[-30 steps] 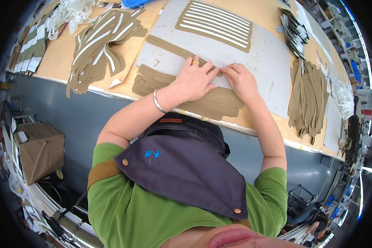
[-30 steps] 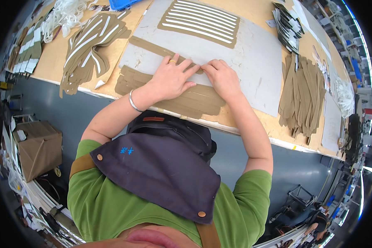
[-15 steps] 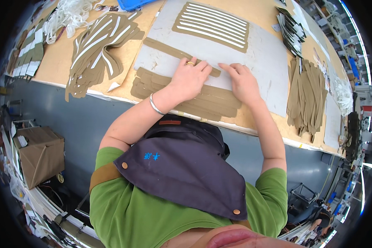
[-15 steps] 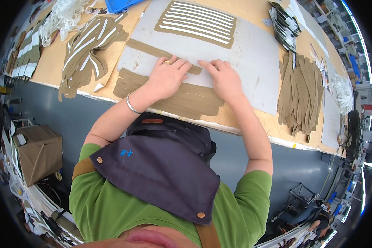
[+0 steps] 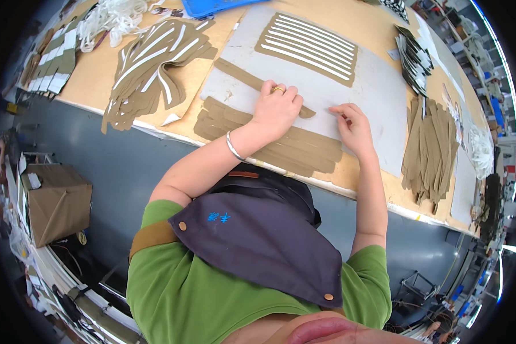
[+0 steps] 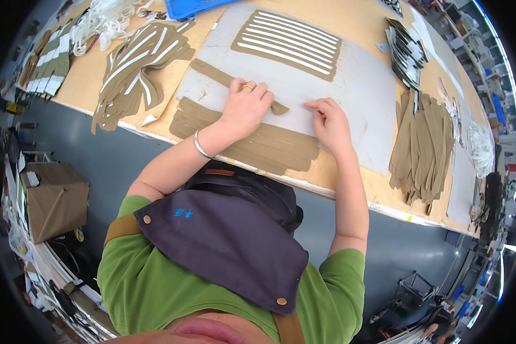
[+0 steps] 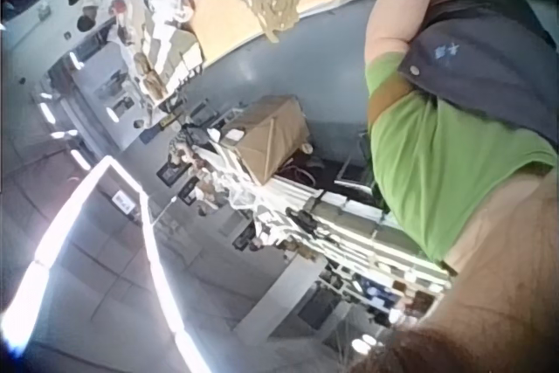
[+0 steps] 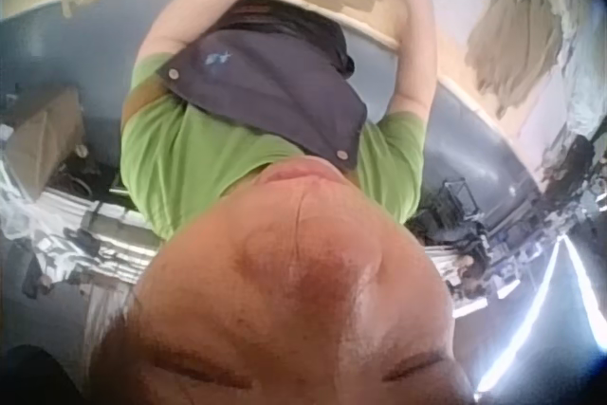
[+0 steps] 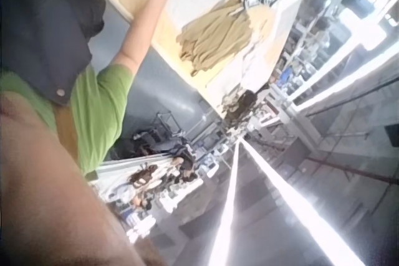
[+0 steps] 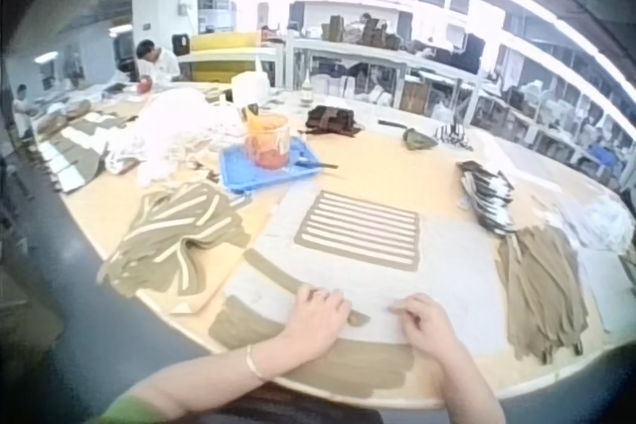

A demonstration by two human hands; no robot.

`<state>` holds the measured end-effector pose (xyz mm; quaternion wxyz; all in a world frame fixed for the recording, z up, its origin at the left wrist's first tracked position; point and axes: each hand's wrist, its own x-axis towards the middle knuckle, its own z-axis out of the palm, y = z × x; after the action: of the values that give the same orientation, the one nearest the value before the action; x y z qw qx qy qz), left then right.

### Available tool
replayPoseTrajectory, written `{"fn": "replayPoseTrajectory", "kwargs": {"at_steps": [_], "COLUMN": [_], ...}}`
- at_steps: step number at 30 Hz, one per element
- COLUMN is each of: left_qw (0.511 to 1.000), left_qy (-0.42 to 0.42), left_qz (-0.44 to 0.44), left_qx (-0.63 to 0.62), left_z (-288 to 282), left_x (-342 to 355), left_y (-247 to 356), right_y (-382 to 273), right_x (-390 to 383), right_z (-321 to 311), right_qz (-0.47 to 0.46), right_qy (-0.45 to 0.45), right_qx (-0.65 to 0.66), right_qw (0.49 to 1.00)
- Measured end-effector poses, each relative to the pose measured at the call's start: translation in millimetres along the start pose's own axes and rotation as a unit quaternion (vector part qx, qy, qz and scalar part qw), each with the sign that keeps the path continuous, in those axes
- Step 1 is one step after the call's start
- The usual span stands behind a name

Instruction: Peeling tape backing and sticking brown leather strips onto a lined adhesive positioning board template.

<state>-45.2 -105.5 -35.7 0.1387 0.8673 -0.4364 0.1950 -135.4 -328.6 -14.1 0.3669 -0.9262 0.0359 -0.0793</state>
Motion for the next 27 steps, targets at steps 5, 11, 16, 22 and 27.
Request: {"fn": "replayPoseTrajectory", "kwargs": {"at_steps": [5,11,16,22,27], "left_qw": [0.852,0.466,0.460,0.543,0.542], "left_qy": [0.004,0.124,0.092,0.153,0.169], "left_qz": [-0.105,-0.218,-0.208,-0.223,-0.238], "left_qx": [-0.513,-0.848,-0.858,-0.795,-0.788], "left_z": [-61,-78,-69,-65,-70], "left_x": [20,21,0,-1,0], "left_y": [17,5,-2,5,10], "right_y": [-42,-91,-92,-87,-77], "right_x": [3,2,-7,-13,-14], "right_z": [12,-5,-13,-14,-16], "right_qz": [-0.084,-0.010,0.083,0.083,0.100], "right_qy": [0.074,-0.045,-0.057,-0.071,-0.082], "right_qx": [0.211,0.373,0.301,0.282,0.291], "right_qw": [0.971,0.927,0.948,0.953,0.948]}}
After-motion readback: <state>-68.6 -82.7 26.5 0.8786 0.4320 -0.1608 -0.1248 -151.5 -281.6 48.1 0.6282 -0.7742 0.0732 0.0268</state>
